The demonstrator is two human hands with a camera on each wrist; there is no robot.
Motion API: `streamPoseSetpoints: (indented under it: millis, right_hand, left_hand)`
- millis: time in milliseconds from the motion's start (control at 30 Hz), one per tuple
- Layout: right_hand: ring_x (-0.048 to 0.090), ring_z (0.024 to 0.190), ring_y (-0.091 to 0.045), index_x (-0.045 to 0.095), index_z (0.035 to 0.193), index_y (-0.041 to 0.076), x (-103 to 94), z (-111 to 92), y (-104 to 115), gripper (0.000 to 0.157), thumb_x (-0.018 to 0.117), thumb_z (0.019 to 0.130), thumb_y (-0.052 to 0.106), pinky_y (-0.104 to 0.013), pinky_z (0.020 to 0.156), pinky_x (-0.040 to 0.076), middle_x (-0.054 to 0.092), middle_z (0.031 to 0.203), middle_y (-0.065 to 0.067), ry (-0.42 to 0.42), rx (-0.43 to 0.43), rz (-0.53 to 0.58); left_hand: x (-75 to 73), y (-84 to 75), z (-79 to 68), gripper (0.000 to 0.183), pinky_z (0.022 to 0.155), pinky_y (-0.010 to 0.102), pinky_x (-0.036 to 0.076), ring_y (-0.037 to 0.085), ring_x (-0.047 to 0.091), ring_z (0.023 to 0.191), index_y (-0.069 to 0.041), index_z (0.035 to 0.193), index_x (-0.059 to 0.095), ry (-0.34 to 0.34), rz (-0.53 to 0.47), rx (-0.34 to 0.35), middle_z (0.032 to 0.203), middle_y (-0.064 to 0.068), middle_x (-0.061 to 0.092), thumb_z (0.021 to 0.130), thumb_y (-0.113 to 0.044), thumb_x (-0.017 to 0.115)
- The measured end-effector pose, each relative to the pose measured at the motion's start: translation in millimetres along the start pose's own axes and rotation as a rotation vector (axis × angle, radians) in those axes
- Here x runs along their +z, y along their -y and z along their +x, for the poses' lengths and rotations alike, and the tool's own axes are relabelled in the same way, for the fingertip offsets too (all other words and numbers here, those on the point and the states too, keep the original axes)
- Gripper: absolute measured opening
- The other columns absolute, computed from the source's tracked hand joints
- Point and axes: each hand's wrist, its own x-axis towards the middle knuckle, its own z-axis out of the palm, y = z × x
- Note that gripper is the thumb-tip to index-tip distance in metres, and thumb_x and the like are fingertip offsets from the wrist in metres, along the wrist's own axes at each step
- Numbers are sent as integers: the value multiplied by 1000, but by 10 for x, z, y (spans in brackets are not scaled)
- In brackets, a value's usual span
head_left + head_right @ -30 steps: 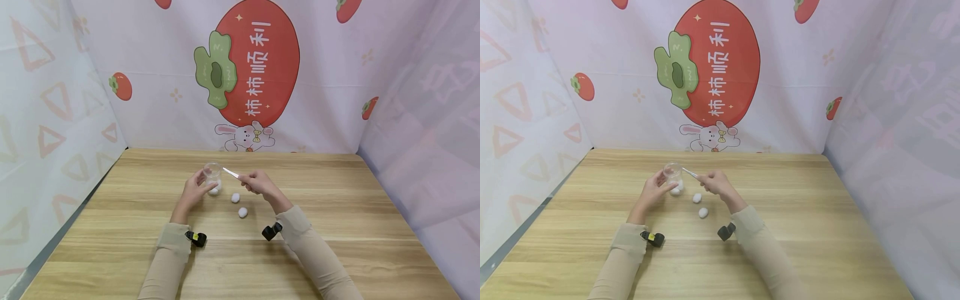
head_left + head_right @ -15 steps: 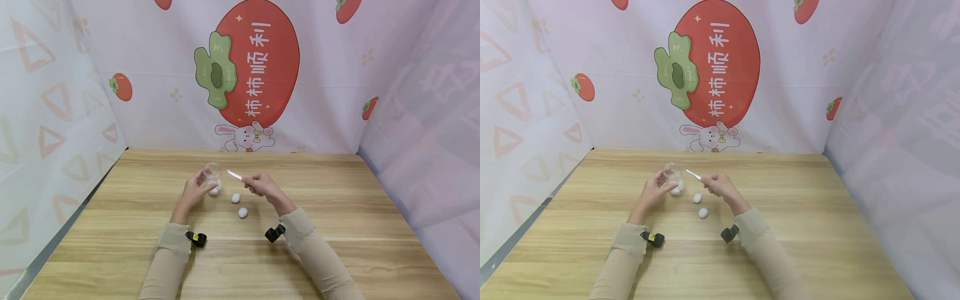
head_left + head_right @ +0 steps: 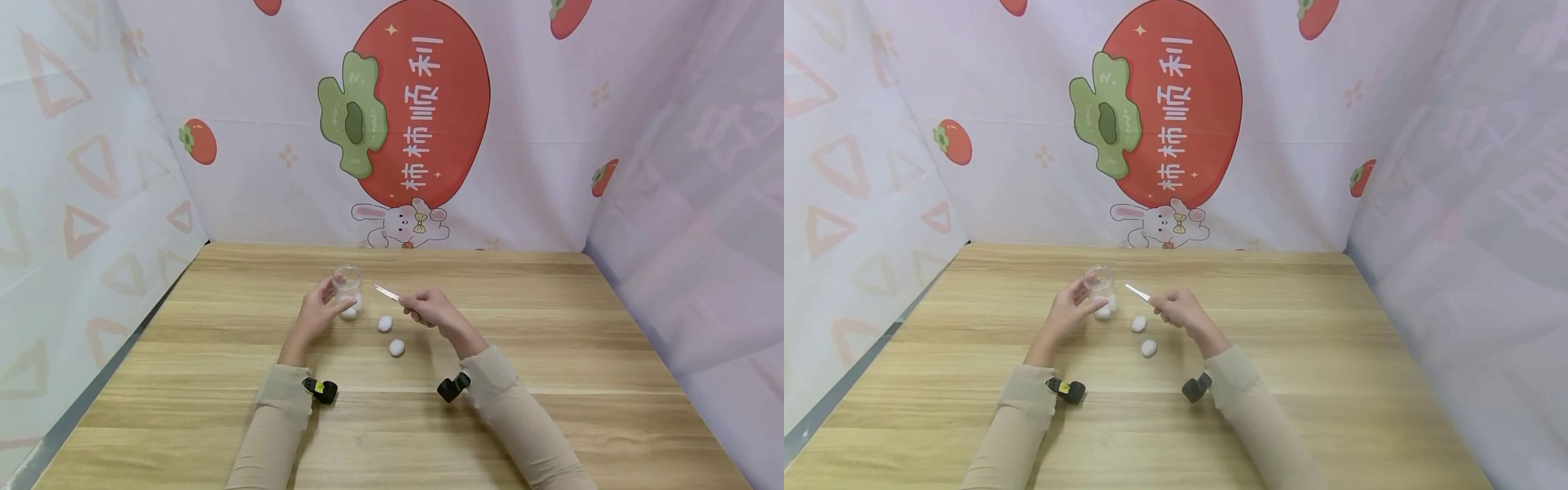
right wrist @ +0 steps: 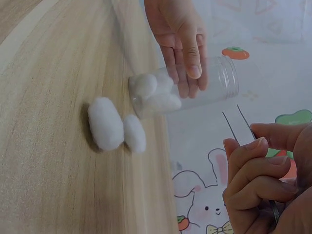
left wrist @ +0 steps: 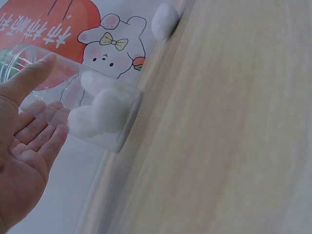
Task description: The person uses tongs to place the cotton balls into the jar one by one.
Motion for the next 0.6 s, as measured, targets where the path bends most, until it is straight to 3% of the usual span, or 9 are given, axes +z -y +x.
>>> streamPoseSetpoints:
  millis: [100,333,467,600]
  right_hand:
    - [31,46,-4,62,88,-9,-11,-6,-11,35,57,96,25,-15,42,22,45,51,6,4,1,-7]
    - [31,45,-4,63,91,-11,-31,-10,-65,39,56,97,27,-15,41,21,46,51,6,19,-5,-18]
    - [31,45,-4,64,91,-11,-38,-12,-96,39,57,96,28,-15,41,21,46,51,7,24,7,-24]
    - [31,45,-4,64,91,-10,-46,-7,-125,40,57,96,29,-15,42,21,45,51,7,26,11,-28]
  left_hand:
    - [-4,-47,-13,73,121,41,36,38,42,140,2,144,39,8,-10,-16,147,26,44,83,-14,76]
    - [-35,-338,-151,69,121,44,36,41,40,140,7,143,37,26,8,-30,147,30,41,85,-8,71]
    - [-36,-335,-150,70,121,44,36,41,40,140,7,144,36,26,11,-30,147,30,42,85,-8,71]
    - [-19,-166,-66,71,122,43,35,40,40,140,5,143,38,19,-7,-24,147,28,42,84,-10,74]
